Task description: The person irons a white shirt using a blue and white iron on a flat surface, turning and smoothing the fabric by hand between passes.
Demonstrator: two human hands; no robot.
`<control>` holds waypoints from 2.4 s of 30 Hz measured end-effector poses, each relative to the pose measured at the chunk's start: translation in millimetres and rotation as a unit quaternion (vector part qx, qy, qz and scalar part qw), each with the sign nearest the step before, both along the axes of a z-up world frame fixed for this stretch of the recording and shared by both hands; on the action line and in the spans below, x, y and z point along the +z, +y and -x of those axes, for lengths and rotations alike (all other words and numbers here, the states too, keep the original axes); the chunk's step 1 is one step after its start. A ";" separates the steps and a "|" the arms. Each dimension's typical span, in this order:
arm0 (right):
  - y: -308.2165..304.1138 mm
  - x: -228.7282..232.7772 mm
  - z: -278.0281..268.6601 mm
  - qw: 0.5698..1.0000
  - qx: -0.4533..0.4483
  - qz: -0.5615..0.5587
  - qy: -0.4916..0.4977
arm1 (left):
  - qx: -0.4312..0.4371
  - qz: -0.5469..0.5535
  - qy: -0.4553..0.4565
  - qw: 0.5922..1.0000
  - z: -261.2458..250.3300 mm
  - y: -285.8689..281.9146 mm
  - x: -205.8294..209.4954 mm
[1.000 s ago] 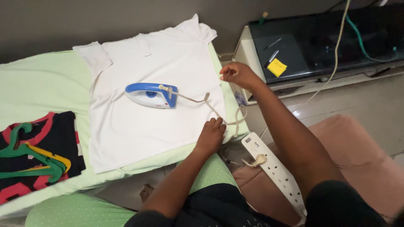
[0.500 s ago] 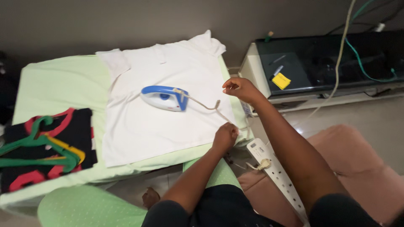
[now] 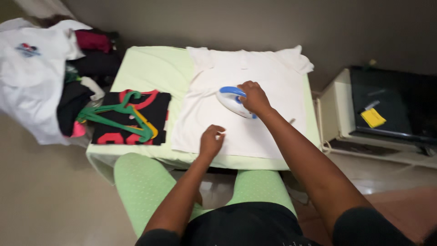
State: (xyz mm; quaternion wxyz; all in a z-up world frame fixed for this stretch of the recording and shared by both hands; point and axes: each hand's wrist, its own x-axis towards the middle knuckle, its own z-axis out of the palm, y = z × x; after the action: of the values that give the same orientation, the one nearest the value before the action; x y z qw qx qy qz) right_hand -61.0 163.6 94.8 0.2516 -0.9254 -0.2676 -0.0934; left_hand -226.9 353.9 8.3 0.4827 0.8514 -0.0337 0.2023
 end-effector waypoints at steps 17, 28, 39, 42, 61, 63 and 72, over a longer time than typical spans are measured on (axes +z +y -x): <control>88.5 -13.5 0.5 0.965 0.034 0.211 0.153 | 0.287 -0.184 0.255 0.905 27.1 138.4 14.7; 68.9 -39.2 -11.8 0.977 -0.008 0.175 0.122 | 0.230 -0.078 0.294 0.924 21.6 161.7 -18.0; 47.1 -18.6 33.0 0.938 0.031 0.180 0.296 | -0.112 -0.197 -0.031 0.973 56.9 64.7 18.4; 18.5 -22.5 36.1 0.950 -0.003 0.151 0.272 | -0.155 -0.212 -0.060 0.963 59.5 36.6 12.0; 40.6 2.8 26.1 0.962 -0.154 0.065 0.215 | -0.170 -0.165 -0.076 0.969 58.0 21.5 -14.2; 55.4 4.6 14.8 0.965 -0.153 0.073 0.198 | -0.169 -0.149 -0.076 0.971 56.3 21.0 -18.3; 113.4 13.6 -78.0 0.959 -0.177 0.095 0.199 | -0.185 -0.056 0.059 0.979 26.6 31.6 -17.2</control>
State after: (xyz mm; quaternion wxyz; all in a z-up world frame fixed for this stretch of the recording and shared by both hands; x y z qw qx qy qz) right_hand 17.0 277.0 108.3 0.1902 -0.9775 -0.0513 0.0757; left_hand -253.5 385.6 -8.9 0.4643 0.8668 -0.1729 0.0566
